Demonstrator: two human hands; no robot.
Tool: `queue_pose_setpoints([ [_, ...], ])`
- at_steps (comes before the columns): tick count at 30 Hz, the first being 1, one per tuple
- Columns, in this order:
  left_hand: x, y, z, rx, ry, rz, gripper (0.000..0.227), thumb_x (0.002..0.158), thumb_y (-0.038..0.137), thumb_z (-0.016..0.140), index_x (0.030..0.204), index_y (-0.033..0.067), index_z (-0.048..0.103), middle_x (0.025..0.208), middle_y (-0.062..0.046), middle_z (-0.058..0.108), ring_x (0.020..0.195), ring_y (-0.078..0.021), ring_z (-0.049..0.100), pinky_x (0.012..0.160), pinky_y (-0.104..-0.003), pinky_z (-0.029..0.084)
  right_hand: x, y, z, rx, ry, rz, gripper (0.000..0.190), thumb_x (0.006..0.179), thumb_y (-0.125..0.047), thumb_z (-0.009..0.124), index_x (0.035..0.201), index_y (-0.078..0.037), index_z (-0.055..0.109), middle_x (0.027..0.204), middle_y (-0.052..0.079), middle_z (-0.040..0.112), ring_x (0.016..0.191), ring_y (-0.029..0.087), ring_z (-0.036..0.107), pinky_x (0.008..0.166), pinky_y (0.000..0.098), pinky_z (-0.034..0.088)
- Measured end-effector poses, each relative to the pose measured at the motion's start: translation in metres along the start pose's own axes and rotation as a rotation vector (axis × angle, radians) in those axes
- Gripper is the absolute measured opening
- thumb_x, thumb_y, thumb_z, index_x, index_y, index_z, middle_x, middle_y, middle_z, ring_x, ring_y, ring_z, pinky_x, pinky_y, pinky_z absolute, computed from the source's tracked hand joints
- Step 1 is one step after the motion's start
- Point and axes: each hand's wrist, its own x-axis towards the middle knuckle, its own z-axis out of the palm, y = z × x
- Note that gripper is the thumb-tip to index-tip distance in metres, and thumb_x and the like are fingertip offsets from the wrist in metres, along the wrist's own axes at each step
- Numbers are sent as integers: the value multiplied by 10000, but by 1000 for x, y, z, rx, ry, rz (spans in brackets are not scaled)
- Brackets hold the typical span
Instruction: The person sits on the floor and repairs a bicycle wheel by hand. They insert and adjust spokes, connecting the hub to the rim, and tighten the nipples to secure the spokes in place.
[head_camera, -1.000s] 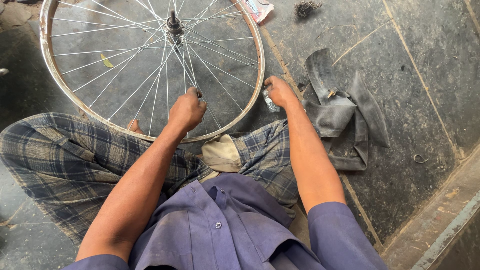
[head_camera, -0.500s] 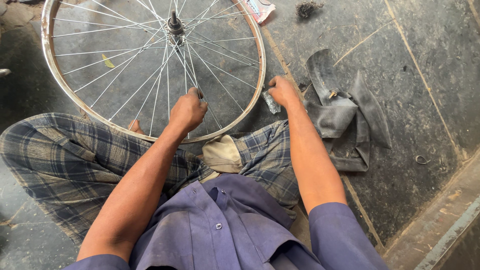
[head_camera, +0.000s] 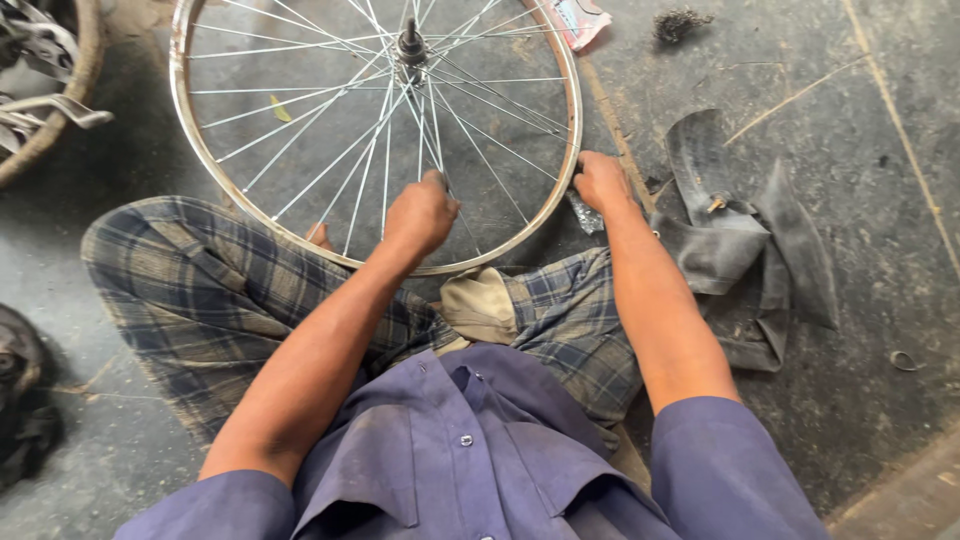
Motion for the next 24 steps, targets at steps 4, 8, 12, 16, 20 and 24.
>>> queue_pose_setpoints([
  [4, -4, -1, 6, 140, 105, 48, 395, 883, 268, 728, 1102, 9, 525, 915, -250, 712, 862, -461, 692, 746, -564, 545, 2, 5, 6, -22, 7, 29, 312, 826, -103, 625, 1117, -39, 720, 1124, 279, 689, 1112, 459, 631, 954, 537, 494],
  [8, -6, -2, 8, 295, 259, 183, 379, 866, 232, 741, 1100, 55, 501, 917, -192, 692, 852, -408, 706, 734, -520, 565, 10, 10, 14, -71, 56, -18, 276, 845, -109, 623, 1079, 0, 720, 1128, 290, 691, 1114, 485, 625, 955, 551, 494],
  [12, -11, 0, 11, 306, 401, 252, 440, 745, 189, 783, 1072, 78, 511, 1021, -162, 631, 964, -392, 677, 761, -506, 554, 12, 8, 14, -44, 27, 23, 275, 845, -192, 671, 1043, -11, 732, 1091, 307, 683, 1067, 500, 634, 926, 555, 507],
  [16, -14, -5, 11, 74, 270, 95, 499, 789, 216, 806, 1131, 34, 493, 1134, -221, 571, 989, -449, 638, 795, -527, 539, 12, 6, 9, -61, 4, 171, 293, 829, -256, 727, 992, -14, 750, 1058, 306, 690, 1036, 492, 652, 904, 542, 525],
  [20, -7, -23, 19, -30, 195, 8, 354, 825, 235, 806, 1009, 21, 592, 1020, -221, 654, 986, -446, 650, 827, -535, 522, 17, 19, 8, 51, 181, 193, 235, 791, -136, 686, 993, -59, 778, 1045, 261, 738, 1039, 430, 698, 941, 492, 539],
  [24, 3, -38, 36, -176, -14, -50, 233, 848, 207, 772, 955, 13, 700, 860, -186, 716, 803, -335, 674, 724, -455, 528, 17, 35, 11, 186, 324, 152, 250, 800, -97, 680, 1035, -99, 766, 1020, 228, 737, 1008, 404, 700, 913, 471, 531],
])
